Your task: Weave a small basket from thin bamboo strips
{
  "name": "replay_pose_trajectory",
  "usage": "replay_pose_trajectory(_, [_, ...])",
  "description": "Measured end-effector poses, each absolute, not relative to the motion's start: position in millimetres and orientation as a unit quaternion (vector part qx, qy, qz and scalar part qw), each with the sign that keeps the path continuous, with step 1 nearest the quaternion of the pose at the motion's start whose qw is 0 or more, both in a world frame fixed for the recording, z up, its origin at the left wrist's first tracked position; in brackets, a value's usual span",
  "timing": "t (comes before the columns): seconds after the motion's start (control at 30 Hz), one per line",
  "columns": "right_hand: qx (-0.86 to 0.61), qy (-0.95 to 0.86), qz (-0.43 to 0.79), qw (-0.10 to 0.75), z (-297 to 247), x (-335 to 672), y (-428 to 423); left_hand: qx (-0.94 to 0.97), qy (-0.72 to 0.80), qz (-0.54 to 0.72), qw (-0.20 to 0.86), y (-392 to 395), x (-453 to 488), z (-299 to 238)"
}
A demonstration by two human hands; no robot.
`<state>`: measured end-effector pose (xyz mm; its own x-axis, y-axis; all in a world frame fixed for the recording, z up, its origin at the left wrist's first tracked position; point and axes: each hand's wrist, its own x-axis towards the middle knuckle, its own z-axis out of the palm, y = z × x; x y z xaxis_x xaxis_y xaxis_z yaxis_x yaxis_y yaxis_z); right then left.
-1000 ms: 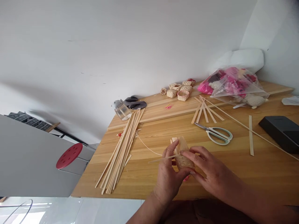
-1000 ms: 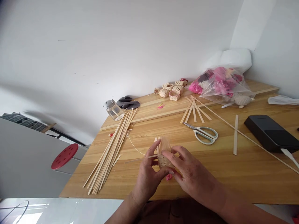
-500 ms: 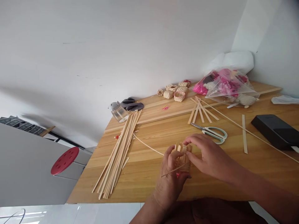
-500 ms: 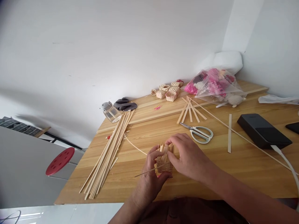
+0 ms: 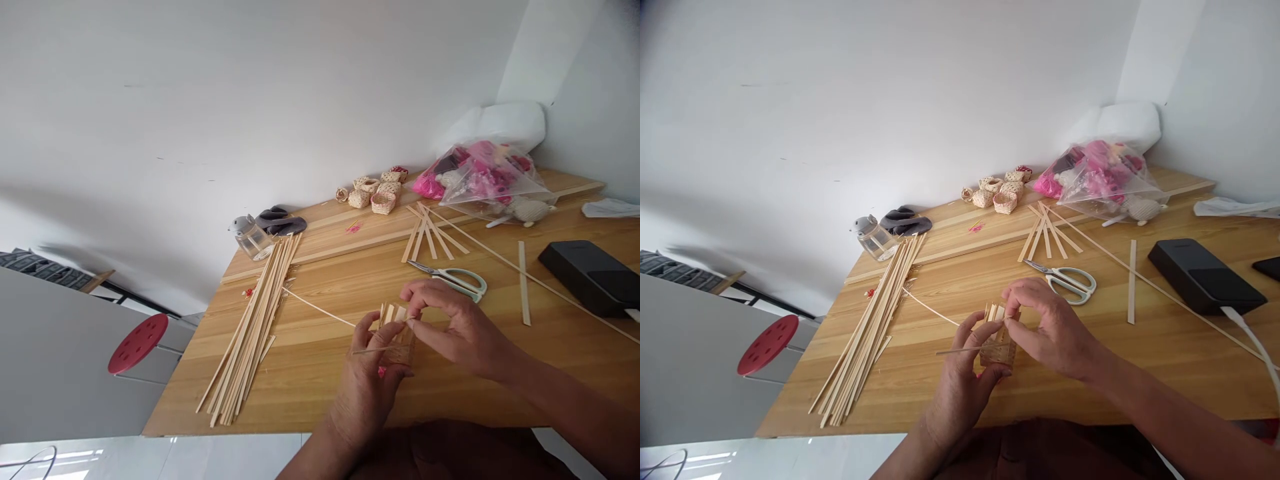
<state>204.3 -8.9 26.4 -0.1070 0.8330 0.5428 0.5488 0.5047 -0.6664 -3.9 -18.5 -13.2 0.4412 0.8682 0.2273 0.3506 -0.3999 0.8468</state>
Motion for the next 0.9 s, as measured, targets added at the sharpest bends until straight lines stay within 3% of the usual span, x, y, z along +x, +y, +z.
replay_pose_trajectory(0.2, [-0.426, -0.772, 0.051, 0.469, 34.7, 207.3, -10.9, 0.753, 0.394, 0.37, 0.374, -18.1, -5.3, -9.9])
replay_pose_trajectory(0.47, [-0.436, -0.753, 0.123, 0.478, 42.3, 202.0, -25.4, 0.743, 0.394, 0.373, 0.392, -17.5, -4.5, -5.6])
replay_pose_trajectory(0.9, [-0.433, -0.753, 0.119, 0.481, 46.8, 196.9, -30.8, 0.727, 0.412, 0.368, 0.408, -18.3, -2.1, 2.5])
